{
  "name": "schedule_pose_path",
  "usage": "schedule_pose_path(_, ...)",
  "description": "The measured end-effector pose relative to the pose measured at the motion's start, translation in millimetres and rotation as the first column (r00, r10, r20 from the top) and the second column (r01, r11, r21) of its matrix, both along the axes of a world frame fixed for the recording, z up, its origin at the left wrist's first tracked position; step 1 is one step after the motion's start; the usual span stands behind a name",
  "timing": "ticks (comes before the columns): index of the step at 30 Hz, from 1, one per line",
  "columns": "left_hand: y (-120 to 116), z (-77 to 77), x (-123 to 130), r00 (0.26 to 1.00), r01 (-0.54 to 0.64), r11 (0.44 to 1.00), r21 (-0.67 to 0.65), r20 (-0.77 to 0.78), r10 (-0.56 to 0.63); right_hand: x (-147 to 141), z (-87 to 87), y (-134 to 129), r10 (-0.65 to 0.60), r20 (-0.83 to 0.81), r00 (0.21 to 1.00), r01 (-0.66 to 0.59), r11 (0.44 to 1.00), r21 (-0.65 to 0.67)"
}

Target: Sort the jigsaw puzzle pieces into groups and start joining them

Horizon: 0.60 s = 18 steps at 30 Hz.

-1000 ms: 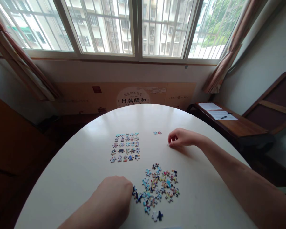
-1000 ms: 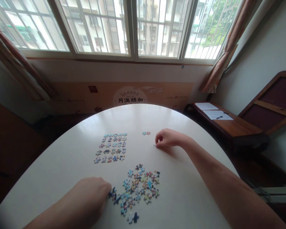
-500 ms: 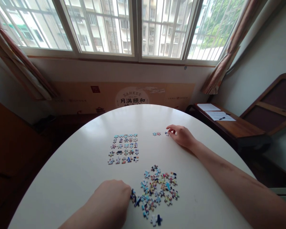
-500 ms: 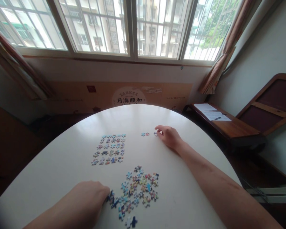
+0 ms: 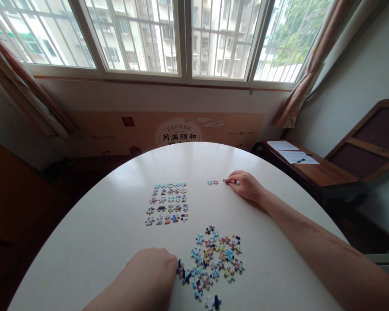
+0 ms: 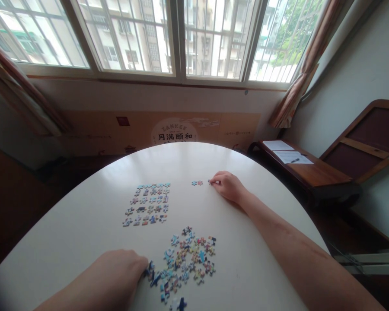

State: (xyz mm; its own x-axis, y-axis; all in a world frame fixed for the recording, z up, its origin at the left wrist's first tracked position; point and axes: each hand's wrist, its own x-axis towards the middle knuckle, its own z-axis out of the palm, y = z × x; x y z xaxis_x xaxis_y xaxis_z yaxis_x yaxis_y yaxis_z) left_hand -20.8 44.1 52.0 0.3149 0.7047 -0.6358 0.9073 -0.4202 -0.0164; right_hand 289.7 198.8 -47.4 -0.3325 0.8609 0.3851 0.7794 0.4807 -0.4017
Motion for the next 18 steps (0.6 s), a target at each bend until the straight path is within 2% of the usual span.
schedule_pose_path(6,-2.0,-15.8,-7.5,0.999,-0.020,0.998,0.058,0.046,0.017,-8.6,-0.9,-1.1,-0.081,-0.010,0.997,0.081,0.997,-0.018)
schedule_pose_path(11,-2.8,-26.5,-15.2,0.995,-0.028,0.995,0.091,0.093,0.020,-17.1,-2.0,-2.3,-0.091,-0.032,0.995,0.090,0.995,-0.029)
schedule_pose_path(18,-2.0,-15.0,-7.6,0.999,-0.015,0.998,0.054,0.037,0.013,-20.3,-3.1,-3.6,-0.077,-0.054,0.996,0.076,0.997,-0.025)
